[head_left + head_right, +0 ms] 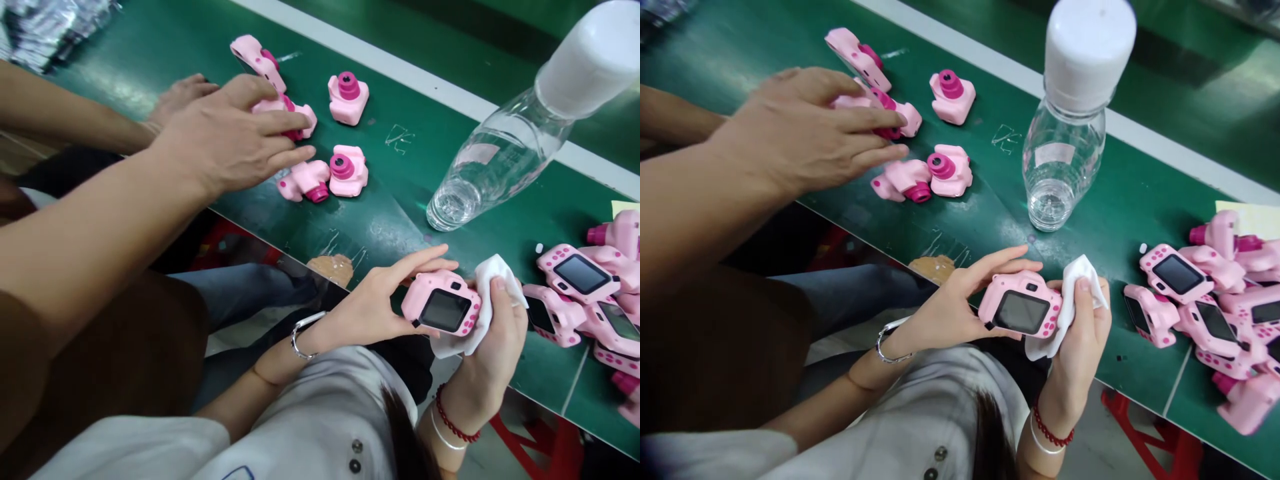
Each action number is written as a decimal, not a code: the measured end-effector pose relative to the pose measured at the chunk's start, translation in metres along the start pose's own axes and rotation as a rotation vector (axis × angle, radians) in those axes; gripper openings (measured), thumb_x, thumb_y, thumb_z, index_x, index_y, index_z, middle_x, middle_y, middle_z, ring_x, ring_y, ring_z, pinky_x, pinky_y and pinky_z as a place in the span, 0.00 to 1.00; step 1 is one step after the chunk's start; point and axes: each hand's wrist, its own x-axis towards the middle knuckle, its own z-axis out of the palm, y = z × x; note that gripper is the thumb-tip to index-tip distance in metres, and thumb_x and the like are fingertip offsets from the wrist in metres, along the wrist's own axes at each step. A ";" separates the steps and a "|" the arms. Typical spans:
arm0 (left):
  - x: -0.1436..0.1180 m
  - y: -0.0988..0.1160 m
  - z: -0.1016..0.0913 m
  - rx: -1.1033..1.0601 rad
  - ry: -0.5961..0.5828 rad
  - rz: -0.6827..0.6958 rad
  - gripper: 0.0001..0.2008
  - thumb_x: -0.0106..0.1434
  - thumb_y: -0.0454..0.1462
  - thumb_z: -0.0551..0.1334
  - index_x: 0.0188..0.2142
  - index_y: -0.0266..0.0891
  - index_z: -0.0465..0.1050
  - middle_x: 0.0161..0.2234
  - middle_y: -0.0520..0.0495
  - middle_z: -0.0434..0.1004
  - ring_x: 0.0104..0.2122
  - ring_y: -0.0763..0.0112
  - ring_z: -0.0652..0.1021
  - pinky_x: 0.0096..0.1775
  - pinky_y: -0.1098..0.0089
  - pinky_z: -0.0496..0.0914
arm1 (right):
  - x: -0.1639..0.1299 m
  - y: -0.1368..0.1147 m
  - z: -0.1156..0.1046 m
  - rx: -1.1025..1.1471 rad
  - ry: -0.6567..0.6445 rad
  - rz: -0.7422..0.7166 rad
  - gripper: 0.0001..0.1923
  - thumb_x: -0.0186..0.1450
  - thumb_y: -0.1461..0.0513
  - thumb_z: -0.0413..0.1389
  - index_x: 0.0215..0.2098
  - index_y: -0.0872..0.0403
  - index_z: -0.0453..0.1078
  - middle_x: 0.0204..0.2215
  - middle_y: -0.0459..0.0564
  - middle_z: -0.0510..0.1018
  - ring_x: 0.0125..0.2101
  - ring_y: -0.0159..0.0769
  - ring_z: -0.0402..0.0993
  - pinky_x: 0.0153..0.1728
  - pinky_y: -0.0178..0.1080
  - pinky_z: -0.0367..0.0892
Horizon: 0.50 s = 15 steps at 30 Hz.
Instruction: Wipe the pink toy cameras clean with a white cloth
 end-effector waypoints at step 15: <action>-0.001 -0.005 0.006 0.298 -0.047 -0.055 0.46 0.57 0.40 0.75 0.70 0.43 0.56 0.66 0.40 0.71 0.64 0.57 0.75 0.64 0.59 0.70 | 0.004 0.024 -0.007 -0.257 0.012 -0.108 0.20 0.66 0.43 0.57 0.35 0.50 0.66 0.27 0.41 0.65 0.24 0.32 0.61 0.27 0.38 0.60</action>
